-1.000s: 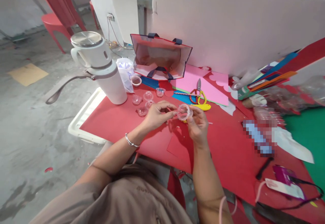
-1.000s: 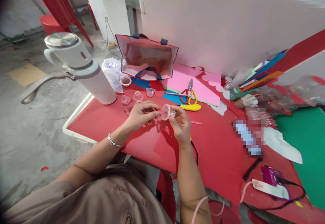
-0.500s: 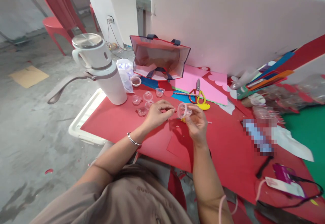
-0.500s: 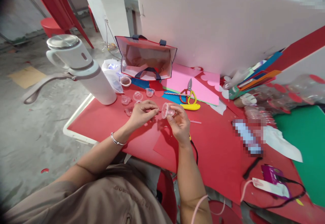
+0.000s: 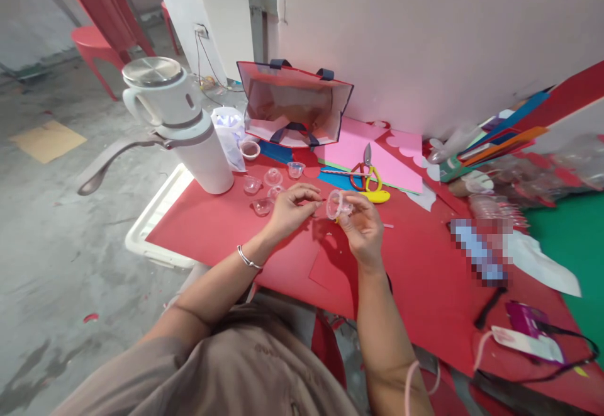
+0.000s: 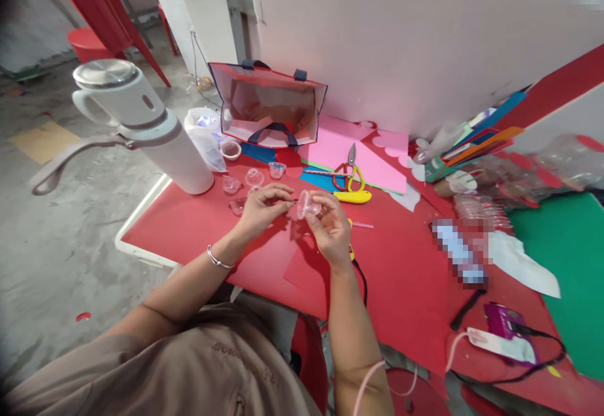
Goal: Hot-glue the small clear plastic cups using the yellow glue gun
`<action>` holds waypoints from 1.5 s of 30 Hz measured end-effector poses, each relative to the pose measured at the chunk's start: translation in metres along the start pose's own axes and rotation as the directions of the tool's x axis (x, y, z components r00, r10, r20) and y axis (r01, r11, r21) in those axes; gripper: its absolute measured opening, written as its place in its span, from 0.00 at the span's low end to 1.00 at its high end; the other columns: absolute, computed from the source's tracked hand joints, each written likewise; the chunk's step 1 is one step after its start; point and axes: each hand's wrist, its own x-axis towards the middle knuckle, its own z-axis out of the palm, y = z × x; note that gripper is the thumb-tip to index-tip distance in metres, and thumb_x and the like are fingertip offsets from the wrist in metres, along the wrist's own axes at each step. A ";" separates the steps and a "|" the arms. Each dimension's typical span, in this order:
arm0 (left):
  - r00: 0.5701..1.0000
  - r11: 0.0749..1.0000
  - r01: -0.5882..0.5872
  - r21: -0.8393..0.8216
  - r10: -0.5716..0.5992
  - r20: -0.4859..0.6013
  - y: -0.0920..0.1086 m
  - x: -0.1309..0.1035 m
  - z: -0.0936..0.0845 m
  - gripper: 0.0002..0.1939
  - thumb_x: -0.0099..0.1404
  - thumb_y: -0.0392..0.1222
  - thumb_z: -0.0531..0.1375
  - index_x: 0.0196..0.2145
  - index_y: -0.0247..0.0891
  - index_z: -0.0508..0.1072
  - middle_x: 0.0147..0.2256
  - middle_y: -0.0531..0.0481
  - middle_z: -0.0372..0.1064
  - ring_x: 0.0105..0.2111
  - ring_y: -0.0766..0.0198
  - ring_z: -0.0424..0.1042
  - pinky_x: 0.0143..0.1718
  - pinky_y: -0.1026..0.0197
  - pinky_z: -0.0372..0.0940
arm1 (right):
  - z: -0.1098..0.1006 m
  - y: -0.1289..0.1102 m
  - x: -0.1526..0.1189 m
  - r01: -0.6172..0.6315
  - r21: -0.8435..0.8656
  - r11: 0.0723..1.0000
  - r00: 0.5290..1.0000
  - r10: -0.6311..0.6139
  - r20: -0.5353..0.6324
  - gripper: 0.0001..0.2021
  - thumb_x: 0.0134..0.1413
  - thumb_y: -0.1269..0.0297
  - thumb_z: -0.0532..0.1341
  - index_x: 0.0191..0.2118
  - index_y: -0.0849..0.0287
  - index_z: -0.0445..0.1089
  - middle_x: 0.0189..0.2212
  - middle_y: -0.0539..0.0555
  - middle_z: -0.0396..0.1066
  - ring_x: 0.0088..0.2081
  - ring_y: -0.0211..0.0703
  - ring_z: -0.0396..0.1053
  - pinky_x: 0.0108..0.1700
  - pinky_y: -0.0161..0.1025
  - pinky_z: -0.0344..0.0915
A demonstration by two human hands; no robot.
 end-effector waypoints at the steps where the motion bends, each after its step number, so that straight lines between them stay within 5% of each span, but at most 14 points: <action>1: 1.000 1.000 0.006 -0.002 -0.006 0.008 -0.001 0.000 0.000 0.09 0.58 0.45 0.72 0.33 0.36 0.84 0.46 0.42 0.75 0.36 0.62 0.77 0.31 0.60 0.78 | 0.000 0.000 0.000 0.005 -0.007 1.000 1.000 -0.004 0.011 0.14 0.63 0.62 0.70 0.53 0.45 0.75 0.54 0.56 0.72 0.58 0.52 0.73 0.57 0.51 0.76; 16: 0.994 0.986 -0.065 0.153 0.049 0.101 -0.003 -0.002 -0.004 0.09 0.64 0.43 0.68 0.39 0.39 0.86 0.50 0.38 0.80 0.47 0.55 0.80 0.39 0.60 0.75 | 0.000 0.001 -0.004 0.090 -0.279 0.956 0.993 -0.064 0.101 0.16 0.63 0.63 0.70 0.54 0.41 0.76 0.56 0.56 0.72 0.58 0.55 0.72 0.58 0.58 0.75; 23: 0.995 0.966 -0.082 0.244 0.065 0.079 0.001 -0.002 -0.005 0.07 0.60 0.43 0.71 0.34 0.37 0.85 0.47 0.39 0.81 0.44 0.55 0.80 0.37 0.61 0.72 | 0.004 -0.004 -0.005 0.236 -0.381 0.894 0.962 -0.160 0.220 0.17 0.62 0.68 0.69 0.54 0.42 0.77 0.56 0.55 0.74 0.57 0.55 0.74 0.57 0.59 0.76; 30: 0.979 0.928 -0.204 0.310 0.192 0.068 0.002 -0.001 -0.001 0.06 0.63 0.40 0.66 0.32 0.38 0.83 0.42 0.41 0.81 0.39 0.59 0.79 0.36 0.62 0.71 | 0.005 -0.004 -0.006 0.213 -0.365 0.906 0.972 -0.161 0.169 0.15 0.60 0.66 0.71 0.51 0.42 0.78 0.53 0.55 0.76 0.56 0.55 0.75 0.58 0.59 0.75; 33: 0.989 0.967 -0.146 0.210 0.141 0.039 -0.001 0.000 -0.002 0.06 0.61 0.41 0.67 0.30 0.37 0.83 0.41 0.42 0.80 0.37 0.61 0.78 0.33 0.63 0.72 | 0.003 -0.001 -0.006 0.101 -0.207 0.973 0.993 -0.088 0.073 0.14 0.62 0.64 0.71 0.52 0.43 0.77 0.54 0.56 0.74 0.56 0.54 0.75 0.55 0.55 0.77; 38: 0.988 0.990 0.094 -0.103 -0.106 -0.116 -0.004 0.005 -0.009 0.13 0.58 0.49 0.70 0.33 0.35 0.82 0.45 0.41 0.79 0.32 0.63 0.77 0.23 0.65 0.72 | -0.004 0.004 -0.004 0.008 0.035 0.999 0.997 -0.005 -0.077 0.15 0.61 0.60 0.72 0.52 0.43 0.75 0.53 0.54 0.76 0.53 0.51 0.78 0.55 0.53 0.78; 45: 0.985 0.945 0.163 -0.283 -0.173 -0.010 -0.002 0.001 -0.006 0.18 0.55 0.51 0.75 0.38 0.36 0.83 0.59 0.38 0.74 0.43 0.57 0.81 0.34 0.60 0.79 | -0.003 0.008 -0.005 -0.139 0.093 0.986 0.990 0.140 -0.006 0.16 0.64 0.54 0.69 0.55 0.45 0.74 0.50 0.55 0.79 0.48 0.51 0.81 0.49 0.49 0.80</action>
